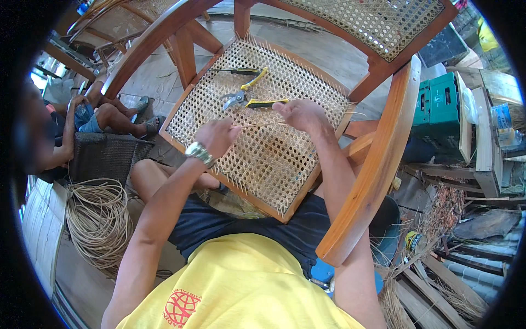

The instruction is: The person is weaving a rattan or cane seat onto a wooden chair frame.

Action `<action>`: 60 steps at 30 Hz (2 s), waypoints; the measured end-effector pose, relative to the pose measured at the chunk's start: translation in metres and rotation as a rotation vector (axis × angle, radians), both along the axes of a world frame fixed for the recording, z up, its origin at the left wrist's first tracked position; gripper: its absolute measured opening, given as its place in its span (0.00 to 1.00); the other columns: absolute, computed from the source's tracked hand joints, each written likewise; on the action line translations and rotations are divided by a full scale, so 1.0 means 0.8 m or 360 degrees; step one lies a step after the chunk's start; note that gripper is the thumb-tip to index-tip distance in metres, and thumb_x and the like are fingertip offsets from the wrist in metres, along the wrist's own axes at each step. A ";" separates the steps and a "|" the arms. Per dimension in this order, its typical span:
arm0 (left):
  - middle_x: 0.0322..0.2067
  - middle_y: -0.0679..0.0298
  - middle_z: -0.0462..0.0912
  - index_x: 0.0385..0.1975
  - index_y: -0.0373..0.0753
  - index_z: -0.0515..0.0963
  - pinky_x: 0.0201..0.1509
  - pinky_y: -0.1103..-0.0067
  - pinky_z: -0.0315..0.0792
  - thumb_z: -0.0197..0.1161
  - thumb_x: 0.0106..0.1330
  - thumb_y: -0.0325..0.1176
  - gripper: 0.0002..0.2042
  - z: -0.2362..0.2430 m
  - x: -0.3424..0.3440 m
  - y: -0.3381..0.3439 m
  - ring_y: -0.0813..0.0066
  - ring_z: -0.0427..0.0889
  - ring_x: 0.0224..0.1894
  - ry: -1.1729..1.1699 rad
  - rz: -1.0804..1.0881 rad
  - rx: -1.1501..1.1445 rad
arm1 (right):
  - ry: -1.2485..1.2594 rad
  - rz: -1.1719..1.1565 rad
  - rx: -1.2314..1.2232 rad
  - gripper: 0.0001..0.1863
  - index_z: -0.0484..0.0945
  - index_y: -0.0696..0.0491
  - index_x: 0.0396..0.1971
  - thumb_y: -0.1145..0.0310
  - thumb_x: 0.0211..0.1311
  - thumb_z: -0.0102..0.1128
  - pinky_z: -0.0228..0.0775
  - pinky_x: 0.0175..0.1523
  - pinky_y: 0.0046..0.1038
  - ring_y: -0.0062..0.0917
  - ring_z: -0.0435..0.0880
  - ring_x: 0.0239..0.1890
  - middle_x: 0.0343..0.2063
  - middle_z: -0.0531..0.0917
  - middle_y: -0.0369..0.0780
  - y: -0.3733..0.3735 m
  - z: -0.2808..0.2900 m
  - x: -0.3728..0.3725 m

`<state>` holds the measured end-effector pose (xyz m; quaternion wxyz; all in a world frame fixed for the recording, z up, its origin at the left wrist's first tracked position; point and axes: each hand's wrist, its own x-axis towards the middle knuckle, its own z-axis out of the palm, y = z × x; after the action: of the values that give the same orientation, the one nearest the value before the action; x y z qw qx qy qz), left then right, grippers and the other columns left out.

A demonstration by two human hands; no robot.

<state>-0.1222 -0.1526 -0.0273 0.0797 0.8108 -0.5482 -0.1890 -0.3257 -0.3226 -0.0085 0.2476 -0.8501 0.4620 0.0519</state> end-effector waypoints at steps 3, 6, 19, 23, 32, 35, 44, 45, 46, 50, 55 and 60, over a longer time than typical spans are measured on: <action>0.20 0.55 0.80 0.24 0.38 0.75 0.30 0.63 0.74 0.56 0.73 0.54 0.24 0.010 0.033 0.037 0.59 0.81 0.23 -0.0164 0.0049 -0.0052 | 0.0171 0.0346 0.0041 0.33 0.84 0.55 0.28 0.37 0.67 0.50 0.77 0.43 0.43 0.43 0.86 0.35 0.27 0.86 0.48 0.009 0.002 0.013; 0.21 0.52 0.81 0.25 0.38 0.76 0.31 0.60 0.74 0.56 0.72 0.54 0.23 0.008 0.041 0.061 0.54 0.83 0.26 -0.0192 -0.0052 -0.0355 | 0.0208 0.0453 -0.0210 0.24 0.83 0.56 0.28 0.47 0.64 0.59 0.76 0.38 0.42 0.42 0.87 0.32 0.26 0.85 0.47 0.017 -0.003 0.015; 0.23 0.50 0.81 0.27 0.39 0.76 0.31 0.57 0.72 0.60 0.70 0.53 0.21 0.037 0.134 0.177 0.45 0.81 0.28 -0.0525 0.0735 -0.0340 | -0.0393 0.0345 -0.0042 0.09 0.85 0.49 0.43 0.64 0.67 0.61 0.71 0.56 0.38 0.30 0.77 0.48 0.36 0.79 0.38 0.028 -0.025 0.022; 0.22 0.50 0.80 0.27 0.39 0.75 0.30 0.58 0.72 0.60 0.70 0.54 0.22 0.056 0.126 0.180 0.44 0.81 0.28 -0.0466 0.0837 -0.0354 | -0.0845 0.0767 -0.0363 0.08 0.84 0.49 0.42 0.65 0.68 0.60 0.72 0.54 0.37 0.29 0.78 0.45 0.35 0.78 0.36 0.061 -0.064 0.061; 0.27 0.45 0.84 0.33 0.35 0.77 0.37 0.56 0.76 0.57 0.72 0.47 0.18 0.008 0.108 0.110 0.43 0.85 0.34 -0.0046 0.0683 -0.0564 | -0.1951 0.0312 0.0957 0.07 0.81 0.53 0.38 0.67 0.73 0.58 0.68 0.41 0.19 0.14 0.74 0.34 0.29 0.78 0.28 0.044 0.045 0.019; 0.24 0.45 0.83 0.33 0.32 0.78 0.34 0.61 0.78 0.54 0.73 0.40 0.16 -0.010 0.056 0.057 0.49 0.87 0.31 0.0429 0.0407 -0.0312 | -0.1479 0.0268 0.0519 0.07 0.84 0.54 0.37 0.67 0.69 0.62 0.72 0.40 0.23 0.19 0.81 0.34 0.29 0.85 0.33 0.011 0.070 -0.011; 0.25 0.56 0.86 0.33 0.29 0.77 0.25 0.79 0.81 0.52 0.73 0.35 0.14 -0.001 -0.019 -0.021 0.74 0.87 0.24 0.1276 0.0228 0.0231 | -0.0108 0.0031 -0.0018 0.08 0.88 0.49 0.32 0.65 0.55 0.64 0.77 0.48 0.38 0.37 0.88 0.38 0.33 0.89 0.43 -0.011 0.003 -0.026; 0.25 0.55 0.86 0.33 0.29 0.78 0.25 0.79 0.81 0.52 0.73 0.35 0.14 0.001 -0.017 -0.026 0.74 0.87 0.24 0.1297 0.0178 0.0262 | -0.0079 0.0012 -0.0022 0.08 0.88 0.47 0.33 0.67 0.55 0.63 0.78 0.49 0.37 0.37 0.88 0.40 0.35 0.89 0.42 -0.011 0.003 -0.026; 0.26 0.54 0.87 0.34 0.28 0.78 0.25 0.78 0.82 0.52 0.73 0.35 0.14 0.002 -0.015 -0.029 0.74 0.87 0.23 0.1349 0.0118 0.0287 | -0.0097 0.0030 -0.0027 0.08 0.88 0.47 0.33 0.67 0.55 0.63 0.78 0.49 0.37 0.37 0.88 0.40 0.35 0.89 0.42 -0.011 0.005 -0.027; 0.27 0.54 0.88 0.36 0.28 0.79 0.26 0.78 0.83 0.53 0.72 0.36 0.15 0.000 -0.007 -0.043 0.74 0.87 0.24 0.1229 0.0010 0.0383 | 0.0039 0.0023 -0.0138 0.09 0.89 0.44 0.35 0.66 0.54 0.63 0.77 0.51 0.37 0.35 0.88 0.41 0.36 0.89 0.41 -0.012 0.016 -0.025; 0.25 0.55 0.88 0.29 0.31 0.82 0.24 0.80 0.79 0.56 0.69 0.34 0.13 0.003 -0.009 -0.061 0.78 0.87 0.23 0.1026 -0.0067 0.0475 | -0.0203 0.0053 -0.0249 0.09 0.89 0.46 0.33 0.65 0.54 0.64 0.76 0.52 0.37 0.36 0.86 0.44 0.38 0.88 0.40 -0.008 0.024 -0.018; 0.25 0.56 0.89 0.25 0.30 0.83 0.16 0.80 0.71 0.58 0.66 0.34 0.14 0.012 -0.009 -0.088 0.80 0.83 0.18 0.1124 -0.0134 0.0731 | -0.0247 0.0135 -0.0396 0.08 0.89 0.48 0.32 0.65 0.54 0.65 0.76 0.52 0.38 0.38 0.85 0.44 0.38 0.86 0.41 -0.003 0.035 -0.007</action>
<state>-0.1295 -0.2232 -0.0179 0.0720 0.6699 -0.4636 -0.5754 -0.3313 -0.3251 0.0194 0.1727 -0.8945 0.4079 -0.0613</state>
